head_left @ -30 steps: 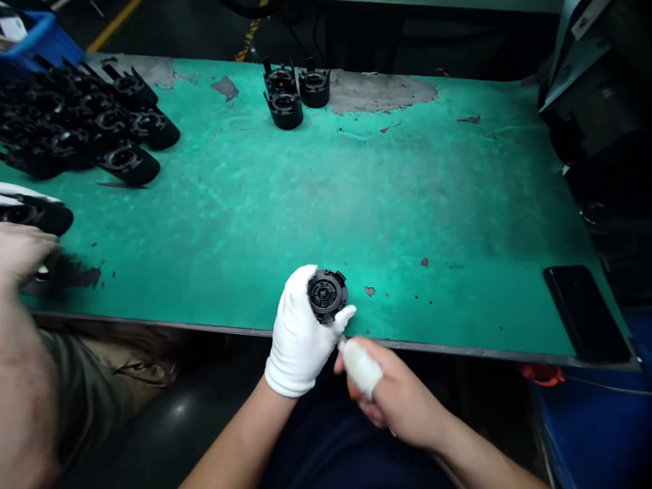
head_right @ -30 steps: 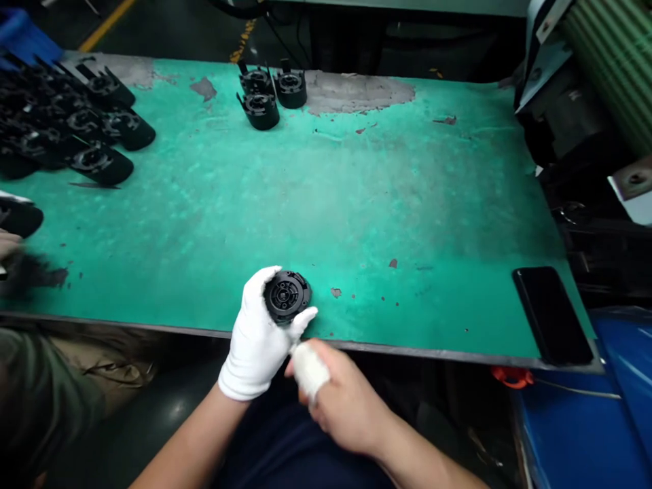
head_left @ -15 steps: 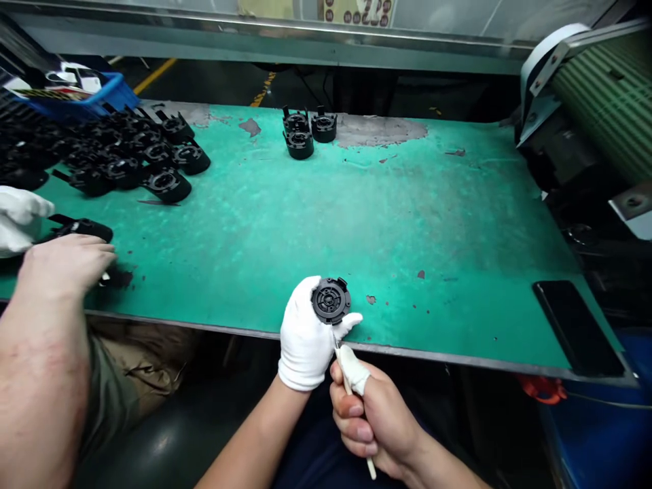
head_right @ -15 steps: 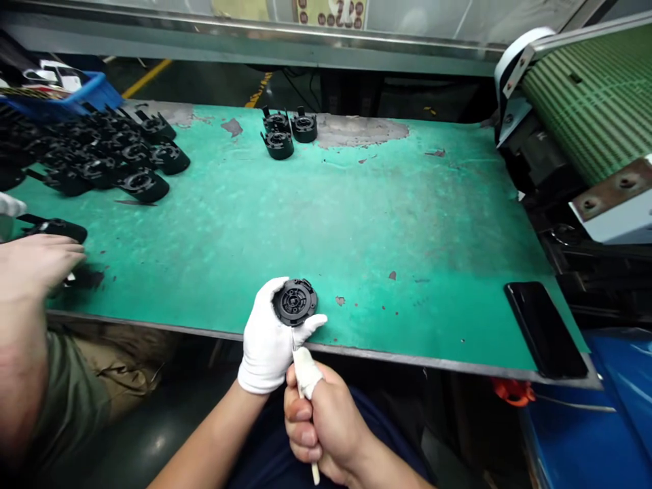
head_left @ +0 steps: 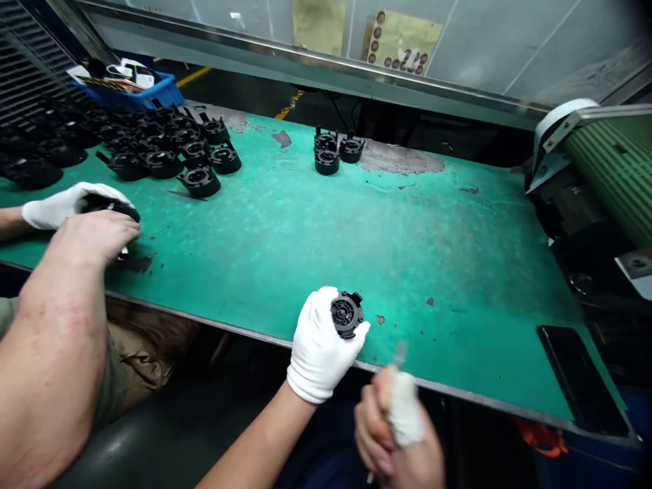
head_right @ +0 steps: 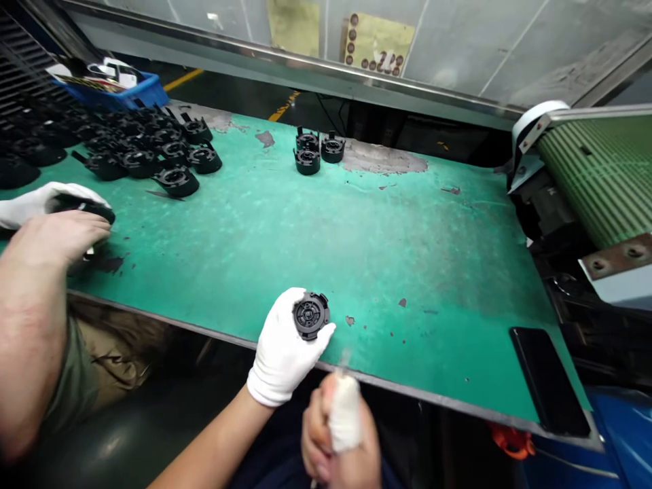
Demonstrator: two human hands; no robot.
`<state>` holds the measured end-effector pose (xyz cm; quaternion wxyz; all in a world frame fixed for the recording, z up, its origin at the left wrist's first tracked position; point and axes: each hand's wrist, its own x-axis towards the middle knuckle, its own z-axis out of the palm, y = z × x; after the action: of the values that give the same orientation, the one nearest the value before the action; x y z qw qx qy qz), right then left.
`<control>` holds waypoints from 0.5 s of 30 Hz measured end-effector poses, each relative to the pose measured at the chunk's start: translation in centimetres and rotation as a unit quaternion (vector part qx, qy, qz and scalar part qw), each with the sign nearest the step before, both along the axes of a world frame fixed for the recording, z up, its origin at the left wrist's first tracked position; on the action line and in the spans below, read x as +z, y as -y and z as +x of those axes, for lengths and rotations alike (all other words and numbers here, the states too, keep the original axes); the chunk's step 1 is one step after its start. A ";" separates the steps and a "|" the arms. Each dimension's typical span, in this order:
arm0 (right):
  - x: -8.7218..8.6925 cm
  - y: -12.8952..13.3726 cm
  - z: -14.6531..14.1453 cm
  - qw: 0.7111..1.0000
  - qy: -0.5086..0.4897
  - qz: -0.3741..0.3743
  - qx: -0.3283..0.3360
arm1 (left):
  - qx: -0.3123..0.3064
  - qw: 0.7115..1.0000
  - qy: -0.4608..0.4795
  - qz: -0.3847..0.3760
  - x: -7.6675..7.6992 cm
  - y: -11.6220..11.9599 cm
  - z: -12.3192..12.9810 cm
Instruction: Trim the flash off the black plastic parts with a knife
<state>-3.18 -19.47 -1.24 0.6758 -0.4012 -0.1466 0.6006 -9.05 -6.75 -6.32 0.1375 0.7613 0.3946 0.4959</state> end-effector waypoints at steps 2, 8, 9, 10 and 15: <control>1.7 -0.1 1.9 0.994 0.048 0.066 -0.076 | -0.007 0.999 -0.002 -0.031 0.4 -0.2 -0.2; 3.0 -1.2 9.1 0.936 0.339 -0.019 -0.090 | -0.268 0.950 -0.136 -0.086 3.1 -3.8 -5.2; 2.8 -1.5 10.2 0.908 0.413 -0.036 -0.062 | -0.291 0.943 -0.131 -0.098 3.7 -4.5 -6.2; 2.6 -1.8 11.2 0.869 0.492 -0.046 -0.023 | -0.291 0.944 -0.103 -0.116 4.1 -5.1 -7.0; 2.8 -4.1 14.1 0.640 0.750 -0.025 0.167 | -0.197 0.970 0.028 -0.141 4.5 -4.7 -7.1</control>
<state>10.95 -15.34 1.60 0.2122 -0.6997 -0.6522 0.2001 -16.14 -2.04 -1.85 0.3490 0.7829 0.2991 0.4193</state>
